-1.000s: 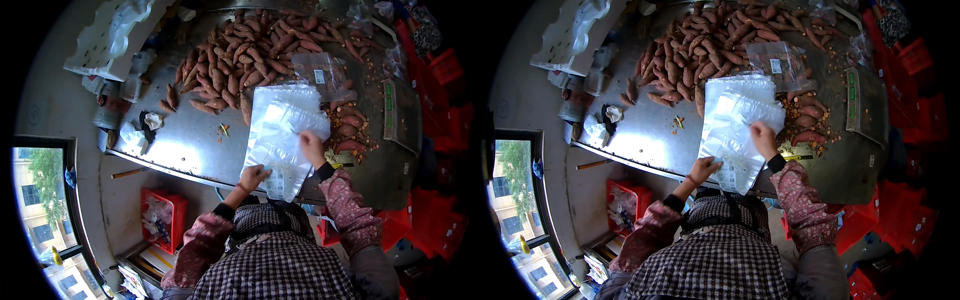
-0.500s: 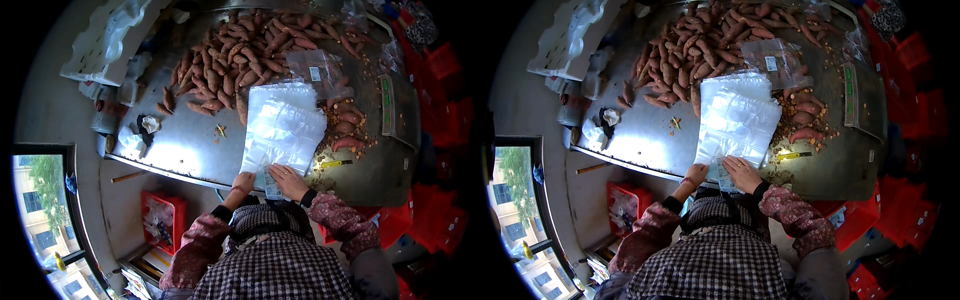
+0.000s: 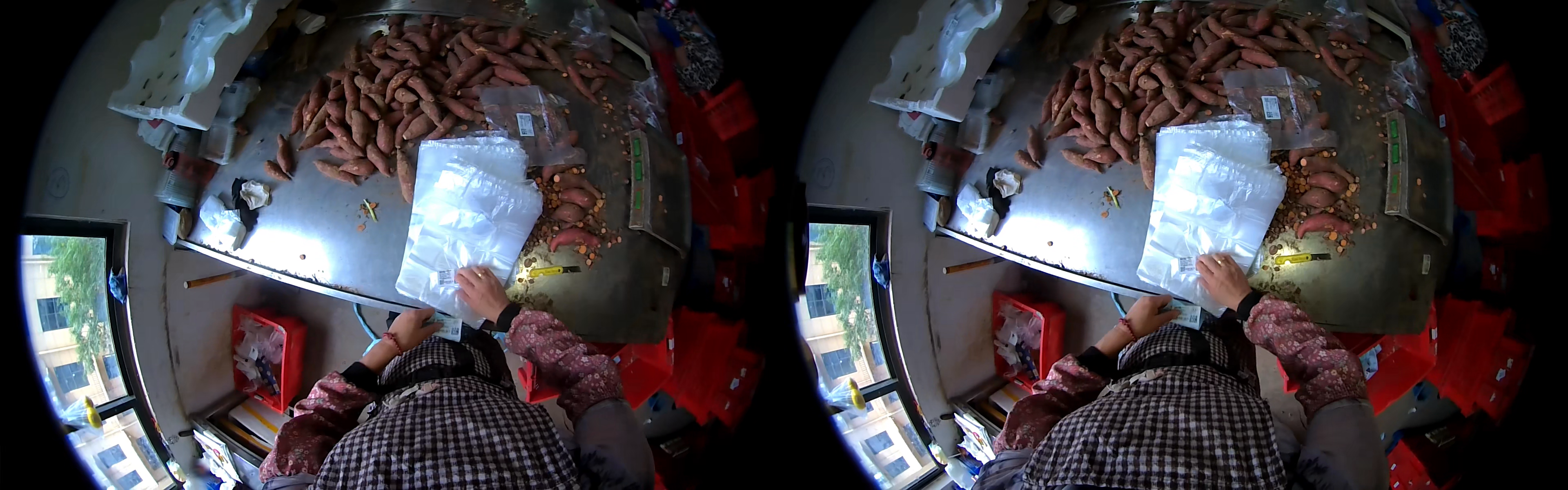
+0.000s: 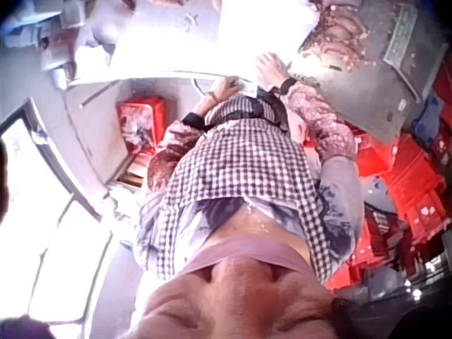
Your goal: The person stands at a metal table and repeatedly places sweet potatoes into clear plastic bags. They open a bag, fill it with several potatoes from a large pile, and then seal the bag. The process is repeated continuously throughout the clip.
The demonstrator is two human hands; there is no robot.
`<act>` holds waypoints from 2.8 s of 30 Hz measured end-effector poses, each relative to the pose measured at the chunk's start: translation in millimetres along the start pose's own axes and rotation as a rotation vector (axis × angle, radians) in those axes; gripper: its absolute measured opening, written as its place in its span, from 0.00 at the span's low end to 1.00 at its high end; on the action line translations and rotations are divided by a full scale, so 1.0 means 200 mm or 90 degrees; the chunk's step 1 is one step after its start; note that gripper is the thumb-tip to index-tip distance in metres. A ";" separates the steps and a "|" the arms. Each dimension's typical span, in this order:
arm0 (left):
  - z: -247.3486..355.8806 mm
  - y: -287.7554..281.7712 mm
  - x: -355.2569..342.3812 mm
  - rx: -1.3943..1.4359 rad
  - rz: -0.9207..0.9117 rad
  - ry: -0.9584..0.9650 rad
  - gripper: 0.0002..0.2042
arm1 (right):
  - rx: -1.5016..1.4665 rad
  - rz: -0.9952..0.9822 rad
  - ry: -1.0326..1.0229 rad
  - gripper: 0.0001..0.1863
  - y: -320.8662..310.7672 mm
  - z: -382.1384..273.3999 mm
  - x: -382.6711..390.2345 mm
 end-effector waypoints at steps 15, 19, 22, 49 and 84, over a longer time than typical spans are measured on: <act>0.10 0.07 -0.10 0.233 -0.258 -0.011 0.12 | -0.007 0.073 -0.065 0.05 -0.01 0.06 -0.01; 0.02 0.02 -0.06 0.285 -0.232 -0.076 0.10 | -0.160 0.113 0.127 0.03 -0.07 0.15 -0.05; 0.08 -0.05 -0.12 0.213 -0.262 -0.077 0.10 | -0.267 0.119 0.216 0.04 -0.15 0.24 -0.07; 0.12 -0.08 -0.07 0.238 -0.118 0.042 0.09 | -0.278 0.414 0.253 0.04 -0.95 0.44 -0.07; 0.05 -0.09 -0.03 0.291 -0.072 -0.022 0.11 | -0.250 0.084 0.287 0.07 -0.12 0.29 -0.18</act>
Point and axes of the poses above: each hand's wrist, its own x-axis away from the middle knuckle, its own y-axis out of the palm, z = x × y, the point moved 7 cm from there along -x, towards the middle knuckle, and after that the axes turned 8 degrees about x, right-handed, at the moved point
